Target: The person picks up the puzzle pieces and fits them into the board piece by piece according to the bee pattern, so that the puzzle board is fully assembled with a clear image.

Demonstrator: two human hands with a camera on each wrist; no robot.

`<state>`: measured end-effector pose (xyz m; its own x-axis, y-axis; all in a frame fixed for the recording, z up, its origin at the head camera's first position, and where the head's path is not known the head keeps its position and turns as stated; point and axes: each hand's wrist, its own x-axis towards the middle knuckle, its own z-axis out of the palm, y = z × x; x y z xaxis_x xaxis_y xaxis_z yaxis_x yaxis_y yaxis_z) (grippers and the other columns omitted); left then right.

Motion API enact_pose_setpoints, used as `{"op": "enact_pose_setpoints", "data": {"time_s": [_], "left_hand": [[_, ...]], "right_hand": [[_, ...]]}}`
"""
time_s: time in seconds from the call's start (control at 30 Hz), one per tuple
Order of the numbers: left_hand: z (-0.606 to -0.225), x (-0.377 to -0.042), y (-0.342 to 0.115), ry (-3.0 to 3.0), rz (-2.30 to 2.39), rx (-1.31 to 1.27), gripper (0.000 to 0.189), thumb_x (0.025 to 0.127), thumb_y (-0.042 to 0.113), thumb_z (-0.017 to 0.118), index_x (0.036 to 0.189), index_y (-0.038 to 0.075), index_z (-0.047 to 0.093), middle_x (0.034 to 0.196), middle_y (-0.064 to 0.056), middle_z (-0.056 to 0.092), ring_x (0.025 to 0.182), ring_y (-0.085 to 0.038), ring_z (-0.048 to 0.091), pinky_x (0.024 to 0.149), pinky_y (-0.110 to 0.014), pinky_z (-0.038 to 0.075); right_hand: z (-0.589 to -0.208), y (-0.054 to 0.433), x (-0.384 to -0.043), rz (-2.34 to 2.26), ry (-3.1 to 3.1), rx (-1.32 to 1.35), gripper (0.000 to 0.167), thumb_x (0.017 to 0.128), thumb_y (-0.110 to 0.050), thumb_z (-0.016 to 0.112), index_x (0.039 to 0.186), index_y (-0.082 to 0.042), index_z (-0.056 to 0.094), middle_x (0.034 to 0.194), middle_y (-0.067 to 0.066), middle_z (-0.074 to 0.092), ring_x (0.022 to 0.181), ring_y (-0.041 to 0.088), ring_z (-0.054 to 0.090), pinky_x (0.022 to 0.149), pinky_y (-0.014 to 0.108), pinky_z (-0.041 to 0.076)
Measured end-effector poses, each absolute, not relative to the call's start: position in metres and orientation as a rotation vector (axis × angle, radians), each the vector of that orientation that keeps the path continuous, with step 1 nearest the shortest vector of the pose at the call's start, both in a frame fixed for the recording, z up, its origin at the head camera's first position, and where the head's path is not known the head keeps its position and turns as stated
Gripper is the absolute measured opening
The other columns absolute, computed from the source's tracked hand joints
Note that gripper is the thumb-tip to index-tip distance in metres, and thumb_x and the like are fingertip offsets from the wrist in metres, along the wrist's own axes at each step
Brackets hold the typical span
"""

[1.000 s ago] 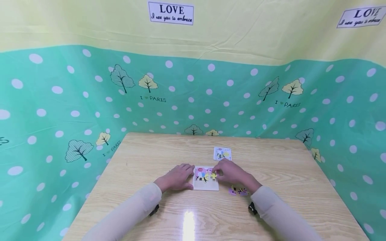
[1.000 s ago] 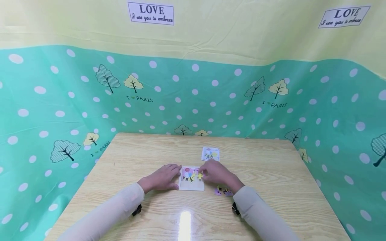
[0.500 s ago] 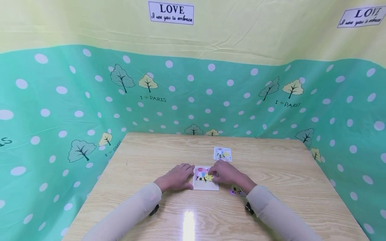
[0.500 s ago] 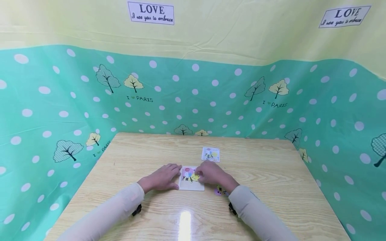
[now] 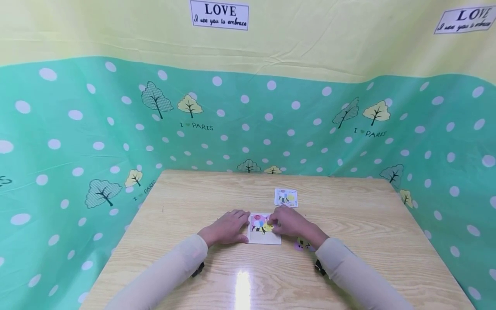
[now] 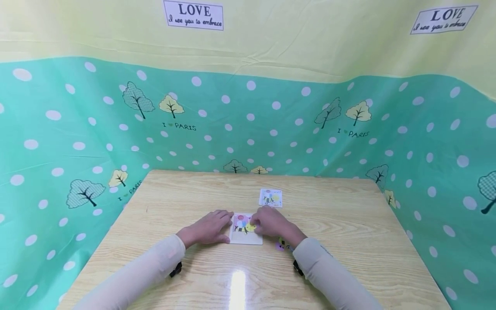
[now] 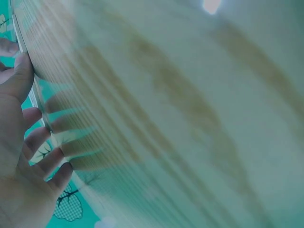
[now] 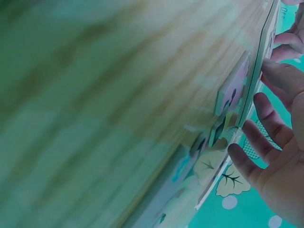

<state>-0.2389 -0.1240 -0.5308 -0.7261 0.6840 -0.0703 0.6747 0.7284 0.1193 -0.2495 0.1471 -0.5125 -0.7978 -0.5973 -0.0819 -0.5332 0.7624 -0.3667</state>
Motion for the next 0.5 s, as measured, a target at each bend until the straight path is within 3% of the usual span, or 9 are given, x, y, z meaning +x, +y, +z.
{"op": "enact_pose_setpoints", "data": {"time_s": [0.5], "left_hand": [[-0.5307, -0.2391, -0.1235, 2.813, 0.140, 1.101, 0.069, 0.090, 0.063, 0.064, 0.137, 0.012, 0.058, 0.157, -0.013, 0.047, 0.145, -0.033, 0.044, 0.121, -0.048, 0.039]], "right_hand": [[-0.5132, 0.1493, -0.2495, -0.492, 2.749, -0.887, 0.029, 0.085, -0.024, 0.079, 0.114, -0.021, 0.077, 0.097, -0.011, 0.066, 0.093, 0.008, 0.057, 0.089, 0.032, 0.054]]}}
